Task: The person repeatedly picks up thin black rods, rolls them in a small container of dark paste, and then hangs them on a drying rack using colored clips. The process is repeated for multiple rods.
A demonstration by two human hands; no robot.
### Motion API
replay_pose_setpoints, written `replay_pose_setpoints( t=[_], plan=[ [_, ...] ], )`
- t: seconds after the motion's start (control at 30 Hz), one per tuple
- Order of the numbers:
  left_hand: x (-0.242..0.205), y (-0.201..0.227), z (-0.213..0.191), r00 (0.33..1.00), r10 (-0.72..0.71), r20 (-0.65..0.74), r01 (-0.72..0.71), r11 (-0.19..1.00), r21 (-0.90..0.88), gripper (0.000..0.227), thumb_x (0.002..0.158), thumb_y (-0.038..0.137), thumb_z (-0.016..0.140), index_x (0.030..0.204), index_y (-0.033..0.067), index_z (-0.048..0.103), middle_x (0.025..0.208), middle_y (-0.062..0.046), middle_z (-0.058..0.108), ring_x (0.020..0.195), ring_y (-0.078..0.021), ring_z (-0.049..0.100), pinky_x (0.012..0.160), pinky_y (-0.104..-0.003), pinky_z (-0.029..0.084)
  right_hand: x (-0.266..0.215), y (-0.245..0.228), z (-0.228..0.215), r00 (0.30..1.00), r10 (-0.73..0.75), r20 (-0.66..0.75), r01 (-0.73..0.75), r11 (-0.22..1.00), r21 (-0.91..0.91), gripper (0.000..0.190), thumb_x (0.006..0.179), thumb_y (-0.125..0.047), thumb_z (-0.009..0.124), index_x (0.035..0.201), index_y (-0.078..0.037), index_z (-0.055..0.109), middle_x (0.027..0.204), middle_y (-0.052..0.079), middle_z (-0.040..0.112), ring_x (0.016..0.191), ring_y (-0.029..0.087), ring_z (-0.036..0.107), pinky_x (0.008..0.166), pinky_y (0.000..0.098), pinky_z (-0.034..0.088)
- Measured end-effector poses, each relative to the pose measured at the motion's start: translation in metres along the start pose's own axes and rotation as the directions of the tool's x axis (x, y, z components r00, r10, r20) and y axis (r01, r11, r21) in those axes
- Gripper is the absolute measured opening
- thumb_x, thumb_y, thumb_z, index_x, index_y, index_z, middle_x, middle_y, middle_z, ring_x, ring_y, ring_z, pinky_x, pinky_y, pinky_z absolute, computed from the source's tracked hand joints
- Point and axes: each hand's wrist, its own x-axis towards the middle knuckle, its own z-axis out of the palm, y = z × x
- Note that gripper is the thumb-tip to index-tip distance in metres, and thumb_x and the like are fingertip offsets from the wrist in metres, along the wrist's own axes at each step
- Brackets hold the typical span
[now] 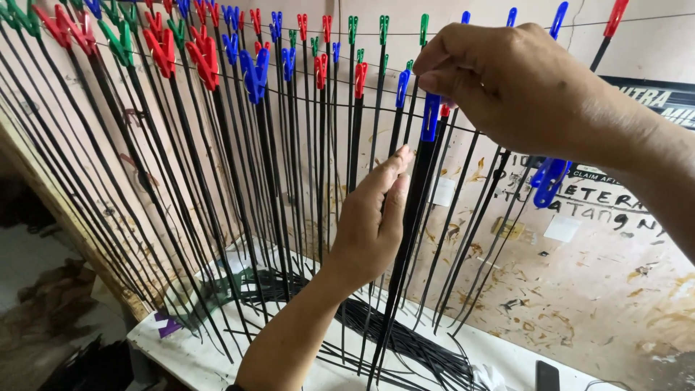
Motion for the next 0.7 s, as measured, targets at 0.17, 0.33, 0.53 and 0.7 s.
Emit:
replay_pose_setpoints(
  t=[0.17, 0.33, 0.53, 0.7],
  plan=[
    [-0.007, 0.008, -0.003, 0.996, -0.083, 0.021, 0.083, 0.996, 0.031, 0.050, 0.109, 0.019, 0.033, 0.151, -0.0082, 0.034, 0.155, -0.030, 0.044, 0.149, -0.0374, 0.042, 0.124, -0.042, 0.035, 0.005, -0.011, 0.001, 1.000, -0.010, -0.028, 0.010, 1.000, 0.012, 0.019, 0.109, -0.010, 0.062, 0.117, 0.005, 0.068, 0.091, 0.015, 0.077, 0.074, 0.025, 0.074, 0.061, 0.0361, 0.058],
    [-0.012, 0.003, -0.007, 0.995, -0.100, -0.003, 0.100, 0.994, 0.043, 0.051, 0.109, 0.020, 0.032, 0.151, -0.0106, 0.033, 0.156, -0.031, 0.041, 0.149, -0.0379, 0.041, 0.124, -0.041, 0.035, 0.012, -0.015, 0.002, 0.997, 0.068, -0.024, -0.068, 0.997, -0.020, 0.014, 0.110, -0.012, 0.064, 0.113, 0.001, 0.070, 0.080, 0.011, 0.076, 0.060, 0.023, 0.070, 0.055, 0.0374, 0.054],
    [-0.015, -0.001, -0.011, 0.992, -0.124, 0.007, 0.123, 0.990, 0.072, 0.055, 0.110, 0.027, 0.031, 0.151, -0.0095, 0.034, 0.155, -0.031, 0.042, 0.148, -0.0382, 0.041, 0.123, -0.041, 0.035, 0.019, -0.013, 0.010, 0.995, 0.097, -0.034, -0.098, 0.995, -0.032, 0.010, 0.110, -0.009, 0.064, 0.109, -0.002, 0.070, 0.076, 0.009, 0.075, 0.059, 0.022, 0.071, 0.058, 0.0380, 0.055],
    [-0.019, -0.002, -0.014, 0.968, -0.249, -0.024, 0.250, 0.961, 0.121, 0.065, 0.107, 0.036, 0.030, 0.156, -0.0052, 0.032, 0.098, -0.018, 0.075, 0.043, -0.0049, 0.031, 0.050, -0.024, 0.046, 0.032, -0.018, 0.017, 0.996, 0.090, -0.022, -0.090, 0.996, 0.028, 0.016, 0.108, -0.008, 0.059, 0.113, 0.001, 0.071, 0.096, 0.014, 0.077, 0.080, 0.027, 0.073, 0.066, 0.0399, 0.057]
  ],
)
